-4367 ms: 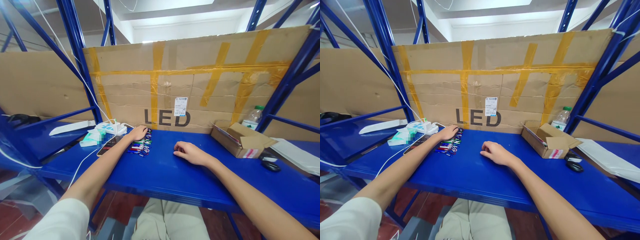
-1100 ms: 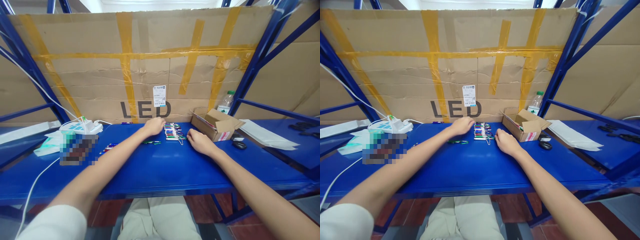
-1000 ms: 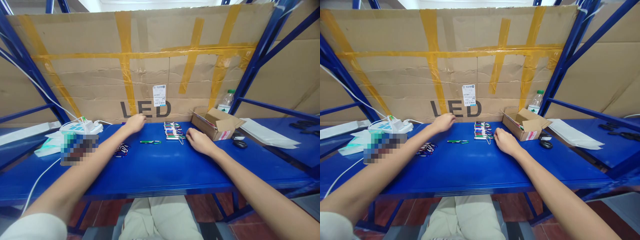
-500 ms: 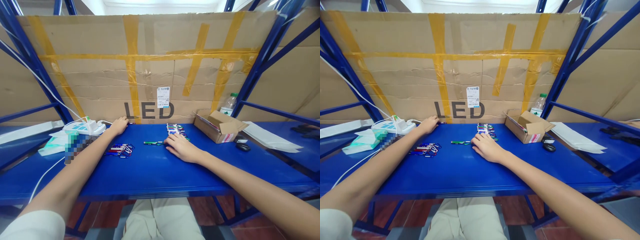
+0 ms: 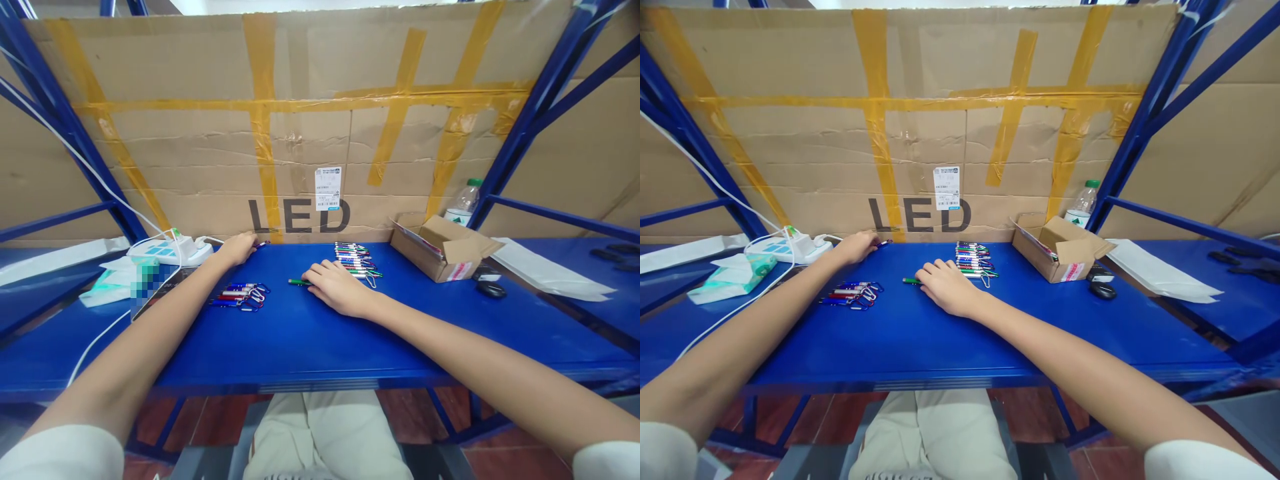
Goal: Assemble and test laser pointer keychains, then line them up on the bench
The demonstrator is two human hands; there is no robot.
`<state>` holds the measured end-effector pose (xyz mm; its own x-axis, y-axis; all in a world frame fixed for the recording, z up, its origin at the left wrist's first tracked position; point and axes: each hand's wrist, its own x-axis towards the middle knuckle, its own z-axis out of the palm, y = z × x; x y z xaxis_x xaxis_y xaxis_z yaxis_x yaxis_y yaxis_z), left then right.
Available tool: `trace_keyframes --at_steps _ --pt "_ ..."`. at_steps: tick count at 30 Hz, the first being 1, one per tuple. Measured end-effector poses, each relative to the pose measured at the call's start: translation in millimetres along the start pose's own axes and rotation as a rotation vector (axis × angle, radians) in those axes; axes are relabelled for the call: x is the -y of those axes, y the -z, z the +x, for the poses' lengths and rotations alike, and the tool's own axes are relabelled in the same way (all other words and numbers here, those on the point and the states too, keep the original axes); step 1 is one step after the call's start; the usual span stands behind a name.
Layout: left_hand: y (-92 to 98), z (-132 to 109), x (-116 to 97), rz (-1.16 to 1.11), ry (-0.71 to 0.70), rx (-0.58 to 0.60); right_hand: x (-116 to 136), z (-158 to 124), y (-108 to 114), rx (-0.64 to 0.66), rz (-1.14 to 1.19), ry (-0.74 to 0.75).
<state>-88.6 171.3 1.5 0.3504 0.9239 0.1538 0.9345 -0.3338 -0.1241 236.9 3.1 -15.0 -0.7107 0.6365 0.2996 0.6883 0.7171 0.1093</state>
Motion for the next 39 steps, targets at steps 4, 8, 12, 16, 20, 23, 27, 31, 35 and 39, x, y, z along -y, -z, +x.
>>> trace_keyframes --at_steps 4,8,12,16,20,23,27,31,35,39 --pt "3.1 -9 1 -0.055 0.011 0.009 -2 1 -4 -0.015 0.048 -0.025" --pt "2.1 -8 -8 -0.079 0.056 -0.01 -2 -1 -7 -0.028 0.071 -0.039" --pt "-2.9 5 -19 -0.061 0.135 -0.013 -1 -3 -7 -0.034 0.081 -0.048" --pt "-5.8 14 -21 -0.055 0.181 -0.013 -1 -7 -9 -0.038 0.099 -0.065" --pt "-1.4 14 -16 -0.077 0.196 -0.021 0 -8 -9 -0.046 0.111 -0.072" --pt "7.4 9 -11 -0.119 0.158 -0.031 1 -9 -7 -0.039 0.112 -0.083" --pt "21.4 -6 -2 -0.186 0.057 -0.03 1 -11 -5 -0.034 0.121 -0.091" --pt "29.5 -36 9 -0.24 -0.056 0.036 -4 -13 -6 -0.044 0.142 -0.086" --pt "29.3 -71 18 -0.277 -0.174 0.11 -8 -13 -7 -0.045 0.184 -0.062" --pt "25.4 -98 20 -0.293 -0.235 0.108 -9 -13 -6 -0.048 0.223 -0.049"
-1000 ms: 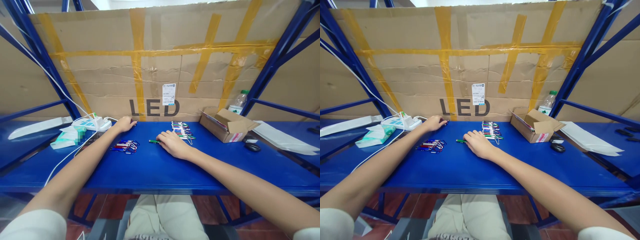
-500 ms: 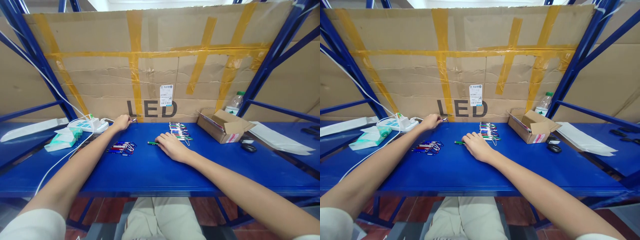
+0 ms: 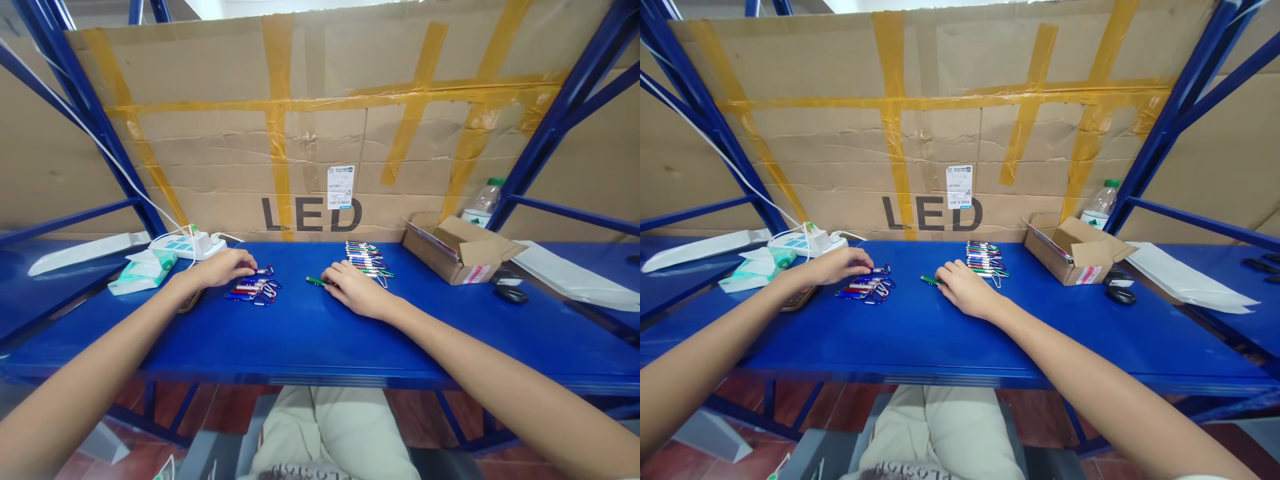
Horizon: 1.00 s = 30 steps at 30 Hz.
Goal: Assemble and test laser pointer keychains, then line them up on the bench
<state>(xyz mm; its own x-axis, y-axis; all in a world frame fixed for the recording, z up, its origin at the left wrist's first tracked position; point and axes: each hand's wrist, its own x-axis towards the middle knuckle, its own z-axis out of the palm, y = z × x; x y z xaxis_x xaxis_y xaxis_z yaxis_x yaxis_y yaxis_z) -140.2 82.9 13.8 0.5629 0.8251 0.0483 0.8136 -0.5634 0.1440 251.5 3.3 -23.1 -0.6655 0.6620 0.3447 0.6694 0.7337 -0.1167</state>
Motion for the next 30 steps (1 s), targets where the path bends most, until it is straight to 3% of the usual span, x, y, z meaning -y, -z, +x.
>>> trace_keyframes --at_steps 8,15,23,26,30 --pt "2.1 -30 -31 -0.104 -0.001 -0.017 2 0 6 0.053 0.066 -0.022" --pt "13.0 -58 -50 -0.167 -0.016 0.112 -2 -6 20 0.127 0.118 -0.013" --pt "14.4 -61 -62 -0.183 0.012 0.116 -11 -13 46 0.3 0.2 -0.155" --pt "11.0 -60 -78 -0.202 -0.045 0.116 -12 -19 58 0.384 0.208 -0.222" --pt "2.6 -54 -105 -0.229 -0.137 0.117 -17 -33 67 0.402 0.196 -0.256"
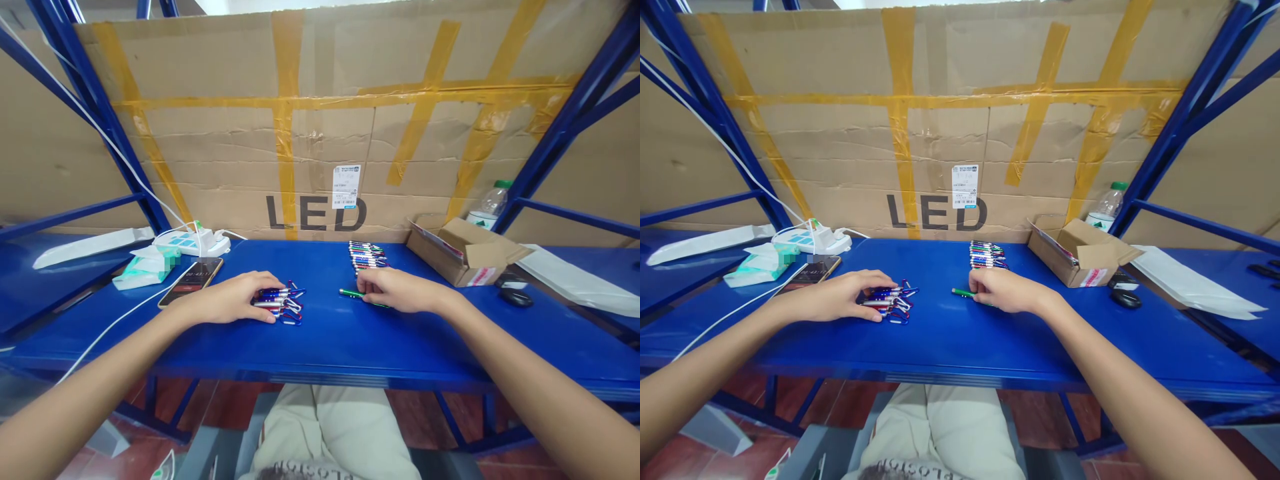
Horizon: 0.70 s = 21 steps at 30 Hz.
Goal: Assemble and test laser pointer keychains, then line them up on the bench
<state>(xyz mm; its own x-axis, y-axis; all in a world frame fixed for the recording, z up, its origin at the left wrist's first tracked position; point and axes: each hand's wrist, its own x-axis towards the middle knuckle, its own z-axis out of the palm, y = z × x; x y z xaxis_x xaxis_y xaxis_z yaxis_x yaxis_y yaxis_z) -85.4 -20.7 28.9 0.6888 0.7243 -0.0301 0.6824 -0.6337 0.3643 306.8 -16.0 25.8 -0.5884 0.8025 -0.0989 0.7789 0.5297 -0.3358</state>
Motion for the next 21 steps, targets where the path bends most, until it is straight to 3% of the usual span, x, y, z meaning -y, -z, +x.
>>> trace_keyframes --at_steps 10,21 --pt "-34.6 58 -52 -0.008 -0.226 -0.043 -23 -36 -2 -0.068 0.103 -0.033" --pt "-54.5 129 -93 0.129 -0.37 -0.025 -54 -80 -6 -0.19 0.106 -0.171"
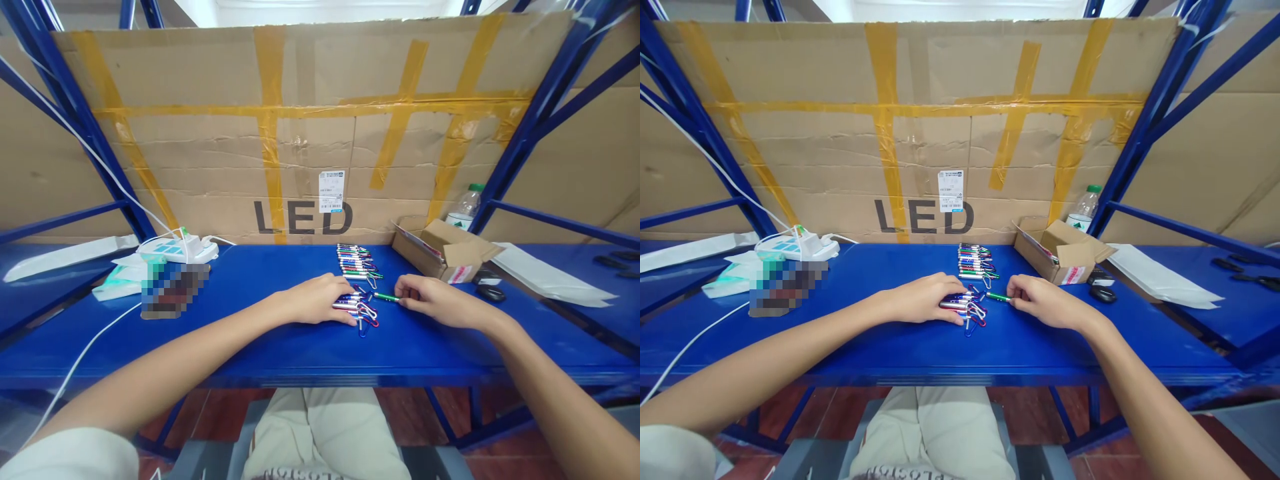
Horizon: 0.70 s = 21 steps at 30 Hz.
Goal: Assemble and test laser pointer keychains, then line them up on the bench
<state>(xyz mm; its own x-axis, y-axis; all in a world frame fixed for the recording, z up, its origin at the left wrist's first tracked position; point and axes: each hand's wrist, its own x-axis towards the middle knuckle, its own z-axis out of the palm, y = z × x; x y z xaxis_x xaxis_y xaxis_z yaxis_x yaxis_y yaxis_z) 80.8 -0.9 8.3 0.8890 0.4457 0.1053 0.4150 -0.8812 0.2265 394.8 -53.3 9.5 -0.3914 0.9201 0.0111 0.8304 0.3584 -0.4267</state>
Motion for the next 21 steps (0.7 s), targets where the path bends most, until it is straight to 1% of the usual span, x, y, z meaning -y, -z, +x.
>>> trace_keyframes --at_steps 5,8,11,13,15,17,19,21 --pt "-12.5 36 2 0.052 -0.082 -0.043 -25 -3 1 -0.112 -0.053 -0.086" --pt "-13.6 48 2 0.11 -0.068 -0.036 -37 -4 2 -0.193 -0.056 -0.121" --pt "-11.9 54 0 0.163 -0.006 -0.035 -38 -6 4 -0.278 -0.036 -0.141" --pt "-11.9 56 -1 0.188 0.036 -0.048 -30 -8 7 -0.301 -0.008 -0.127" --pt "-13.4 59 -1 0.194 0.07 -0.07 -16 -11 11 -0.271 0.056 -0.084" --pt "-15.3 60 2 0.171 0.095 -0.088 2 -14 12 -0.208 0.12 -0.026" --pt "-15.8 57 6 0.114 0.105 -0.096 21 -14 11 -0.101 0.151 0.016" --pt "-13.2 50 13 0.032 0.088 -0.094 37 -12 7 -0.002 0.187 0.059"
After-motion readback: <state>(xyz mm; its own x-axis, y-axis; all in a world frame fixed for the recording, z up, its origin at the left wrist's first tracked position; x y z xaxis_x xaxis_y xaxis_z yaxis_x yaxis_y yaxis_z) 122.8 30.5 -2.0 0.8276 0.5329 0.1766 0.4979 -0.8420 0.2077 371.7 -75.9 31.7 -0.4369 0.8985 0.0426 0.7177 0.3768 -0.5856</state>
